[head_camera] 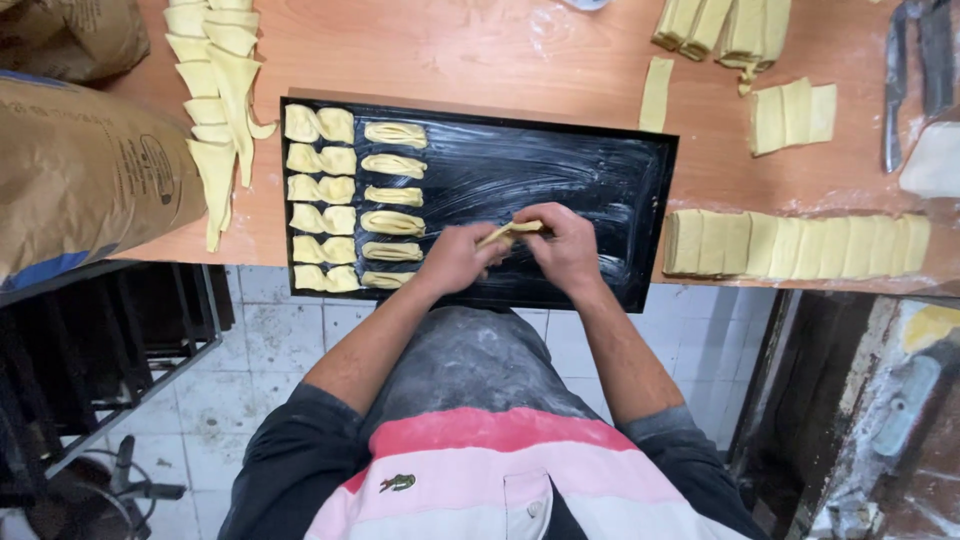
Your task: The recorder shapes individual pieces of dough into twisted forms and arranges them on a black baking tray, occasionally using a knife to cut dough pieces.
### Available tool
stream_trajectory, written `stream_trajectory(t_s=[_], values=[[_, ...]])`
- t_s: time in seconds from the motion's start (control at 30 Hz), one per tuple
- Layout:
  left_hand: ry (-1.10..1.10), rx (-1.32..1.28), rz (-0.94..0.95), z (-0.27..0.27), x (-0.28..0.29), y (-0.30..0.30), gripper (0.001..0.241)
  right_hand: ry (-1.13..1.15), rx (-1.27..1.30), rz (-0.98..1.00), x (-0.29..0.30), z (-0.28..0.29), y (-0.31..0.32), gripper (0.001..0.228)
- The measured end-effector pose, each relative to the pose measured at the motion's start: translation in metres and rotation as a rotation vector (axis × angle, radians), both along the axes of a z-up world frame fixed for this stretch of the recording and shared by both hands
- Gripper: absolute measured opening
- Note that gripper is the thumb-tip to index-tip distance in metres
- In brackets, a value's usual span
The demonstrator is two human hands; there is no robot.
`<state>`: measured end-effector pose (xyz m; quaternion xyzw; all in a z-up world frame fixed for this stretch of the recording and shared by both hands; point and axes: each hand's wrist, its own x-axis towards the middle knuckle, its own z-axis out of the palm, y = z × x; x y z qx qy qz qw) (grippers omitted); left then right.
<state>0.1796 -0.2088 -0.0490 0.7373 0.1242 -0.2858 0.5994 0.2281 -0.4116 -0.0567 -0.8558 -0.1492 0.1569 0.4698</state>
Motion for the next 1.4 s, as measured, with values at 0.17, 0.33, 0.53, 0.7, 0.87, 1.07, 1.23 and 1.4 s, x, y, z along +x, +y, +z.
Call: stream_trajectory(t_s=[0.17, 0.33, 0.53, 0.7, 0.87, 1.07, 1.23, 1.4], values=[[-0.262, 0.079, 0.127, -0.072, 0.009, 0.026, 0.026, 0.372, 0.230, 0.105, 0.007, -0.017, 0.023, 0.028], [-0.066, 0.272, 0.106, -0.058, 0.062, 0.058, 0.033, 0.669, 0.242, -0.196, 0.033, -0.077, 0.055, 0.019], [-0.315, 0.340, 0.222, -0.096, 0.102, 0.076, 0.026, 0.467, 0.262, -0.275, 0.075, -0.102, 0.092, 0.023], [-0.326, 0.388, 0.222, -0.103, 0.109, 0.076, 0.023, 0.344, 0.086, -0.319, 0.090, -0.088, 0.107, 0.026], [-0.312, 0.344, 0.232, -0.103, 0.111, 0.073, 0.024, 0.338, -0.026, -0.355, 0.090, -0.076, 0.108, 0.026], [-0.335, 0.379, 0.222, -0.092, 0.121, 0.074, 0.028, 0.276, -0.053, -0.338, 0.097, -0.072, 0.116, 0.026], [-0.522, 0.455, 0.223, -0.087, 0.107, 0.080, 0.036, -0.018, -0.221, -0.179, 0.090, -0.056, 0.122, 0.023], [-0.889, 0.788, -0.304, -0.120, 0.080, 0.098, 0.030, -0.403, -0.357, -0.118, 0.072, -0.061, 0.114, 0.027]])
